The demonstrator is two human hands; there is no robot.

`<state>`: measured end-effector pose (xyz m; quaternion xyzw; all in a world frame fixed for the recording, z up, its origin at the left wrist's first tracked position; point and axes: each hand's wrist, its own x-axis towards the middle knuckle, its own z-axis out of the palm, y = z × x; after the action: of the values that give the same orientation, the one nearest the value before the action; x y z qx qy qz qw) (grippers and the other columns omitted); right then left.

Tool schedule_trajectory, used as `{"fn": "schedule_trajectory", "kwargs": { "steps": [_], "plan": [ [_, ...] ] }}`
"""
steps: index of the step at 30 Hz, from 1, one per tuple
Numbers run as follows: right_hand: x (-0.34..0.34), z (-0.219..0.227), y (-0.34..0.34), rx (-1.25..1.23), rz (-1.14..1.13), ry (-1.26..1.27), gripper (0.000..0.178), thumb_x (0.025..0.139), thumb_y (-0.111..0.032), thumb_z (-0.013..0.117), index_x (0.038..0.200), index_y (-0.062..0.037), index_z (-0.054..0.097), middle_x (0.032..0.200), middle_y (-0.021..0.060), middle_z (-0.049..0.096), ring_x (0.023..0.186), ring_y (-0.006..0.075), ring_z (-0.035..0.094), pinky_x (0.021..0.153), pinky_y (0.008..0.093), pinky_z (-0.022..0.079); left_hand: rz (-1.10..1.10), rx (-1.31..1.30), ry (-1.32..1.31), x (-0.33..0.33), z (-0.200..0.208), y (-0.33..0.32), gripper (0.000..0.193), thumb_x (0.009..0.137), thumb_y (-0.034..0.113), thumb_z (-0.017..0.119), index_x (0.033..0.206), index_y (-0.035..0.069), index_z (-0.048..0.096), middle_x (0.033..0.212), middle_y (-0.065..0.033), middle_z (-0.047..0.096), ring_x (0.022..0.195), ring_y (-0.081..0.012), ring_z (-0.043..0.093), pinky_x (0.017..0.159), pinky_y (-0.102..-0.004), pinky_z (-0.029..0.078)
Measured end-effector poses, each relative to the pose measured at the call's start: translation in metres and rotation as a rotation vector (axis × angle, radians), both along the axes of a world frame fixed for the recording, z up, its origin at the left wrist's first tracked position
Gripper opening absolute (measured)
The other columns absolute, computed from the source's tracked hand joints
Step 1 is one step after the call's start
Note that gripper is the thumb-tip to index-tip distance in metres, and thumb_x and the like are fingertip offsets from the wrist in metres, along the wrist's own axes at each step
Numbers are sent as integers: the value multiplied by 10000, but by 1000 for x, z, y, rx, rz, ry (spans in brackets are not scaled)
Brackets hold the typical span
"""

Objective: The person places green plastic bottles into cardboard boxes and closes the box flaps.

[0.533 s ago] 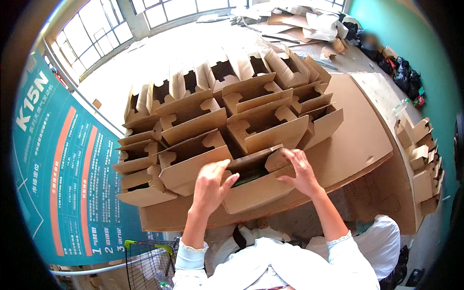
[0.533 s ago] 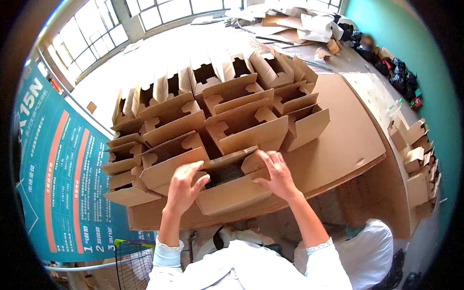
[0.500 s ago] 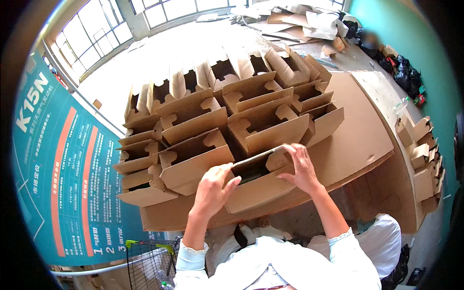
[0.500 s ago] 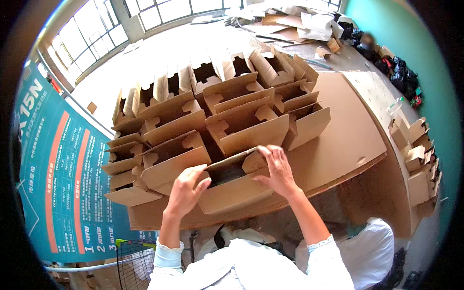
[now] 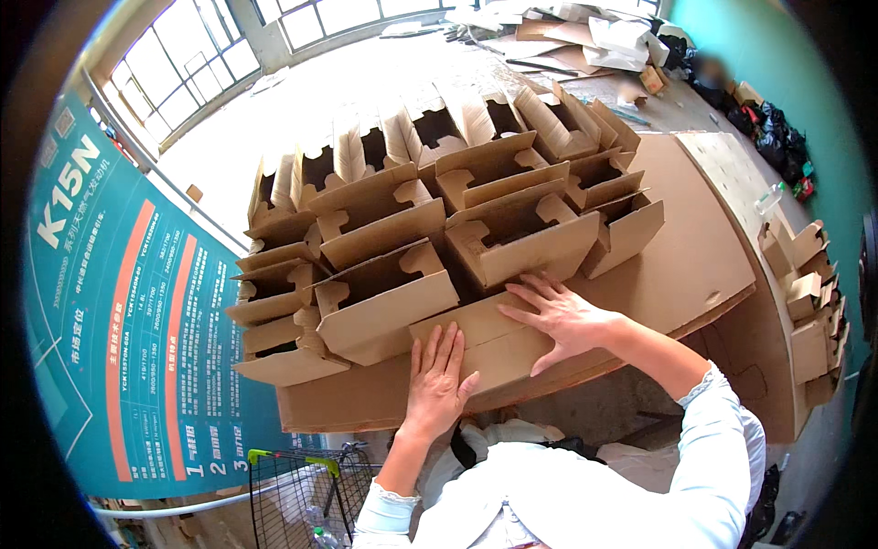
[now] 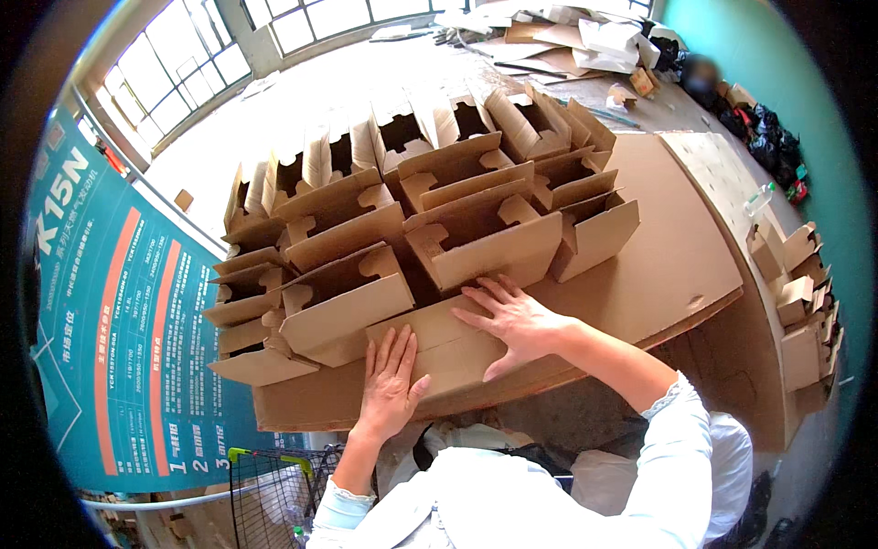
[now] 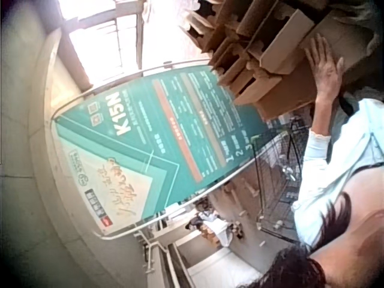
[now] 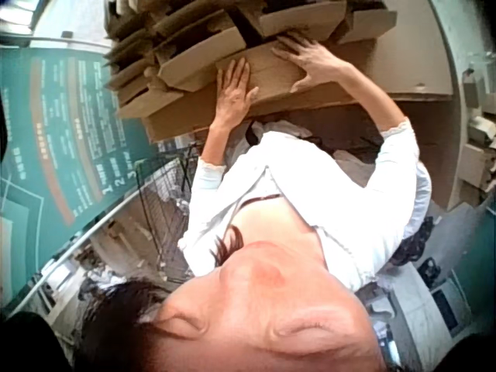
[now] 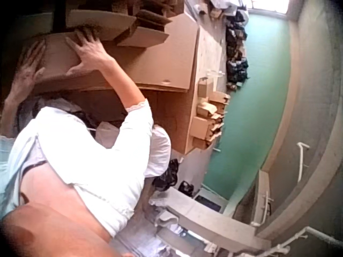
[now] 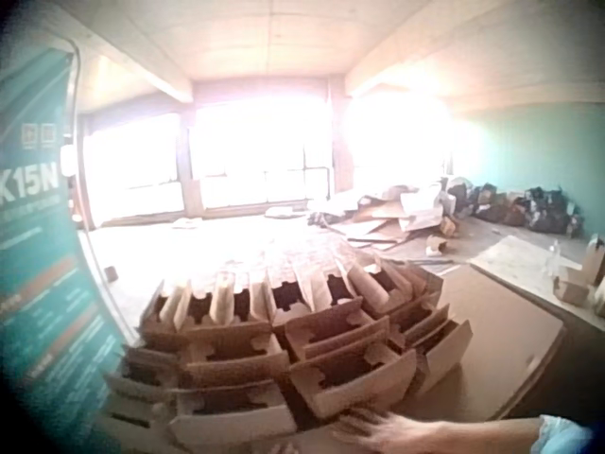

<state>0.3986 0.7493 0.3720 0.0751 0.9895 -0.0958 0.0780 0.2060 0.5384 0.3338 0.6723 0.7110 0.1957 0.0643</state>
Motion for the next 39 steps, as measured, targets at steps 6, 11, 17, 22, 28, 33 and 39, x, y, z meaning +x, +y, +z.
{"fn": "schedule_trajectory", "kwargs": {
  "steps": [6,11,17,22,28,33,39],
  "plan": [
    [-2,3,2,-83,-71,-158,1249,572,-525,834,1551,-216,122,1574,209,136,1439,449,130,1162,563,209,162,121,-156,-1,-13,-16,744,917,368,596,1492,17,280,1546,-172,285,1435,-345,249,1178,-489,177],
    [-2,2,-4,-64,-87,-88,1212,564,-428,833,1545,-213,154,1560,217,176,1429,448,167,1132,552,290,306,39,-763,-8,-66,-65,1000,781,367,770,1518,33,182,1508,-241,304,1403,-354,310,1149,-457,268],
    [-1,7,-4,-68,-77,-14,1176,545,-378,855,1525,-223,226,1519,196,268,1355,434,318,1049,540,404,140,-159,-820,-14,-115,-31,974,711,303,855,1431,-8,278,1352,-203,509,1201,-295,534,982,-400,450],
    [12,2,-8,-63,-85,43,1150,529,-358,857,1506,-237,262,1496,192,307,1333,454,343,983,532,462,81,-367,-904,-15,-135,-16,903,675,285,886,1355,-31,383,1268,-181,574,1109,-266,587,930,-383,480],
    [83,7,20,-67,-108,47,1132,525,-379,855,1492,-224,285,1478,174,334,1319,423,352,1030,520,427,-10,-220,-761,53,-119,10,939,686,266,882,1369,-54,322,1258,-198,570,1141,-272,580,941,-384,488],
    [152,16,72,47,-132,-110,1229,499,-371,882,1529,-241,224,1558,119,266,1418,379,249,1148,503,266,-88,-113,-846,135,-117,58,1164,698,238,875,1465,-57,51,1288,-255,514,1163,-330,572,951,-377,496],
    [271,7,165,432,-184,-139,946,738,-260,759,1513,-368,226,1583,55,228,1461,292,205,1172,533,204,-267,-373,-927,266,-117,140,1331,790,237,811,1406,8,-346,1374,-307,423,1226,-353,526,996,-423,472]
  ]
}}
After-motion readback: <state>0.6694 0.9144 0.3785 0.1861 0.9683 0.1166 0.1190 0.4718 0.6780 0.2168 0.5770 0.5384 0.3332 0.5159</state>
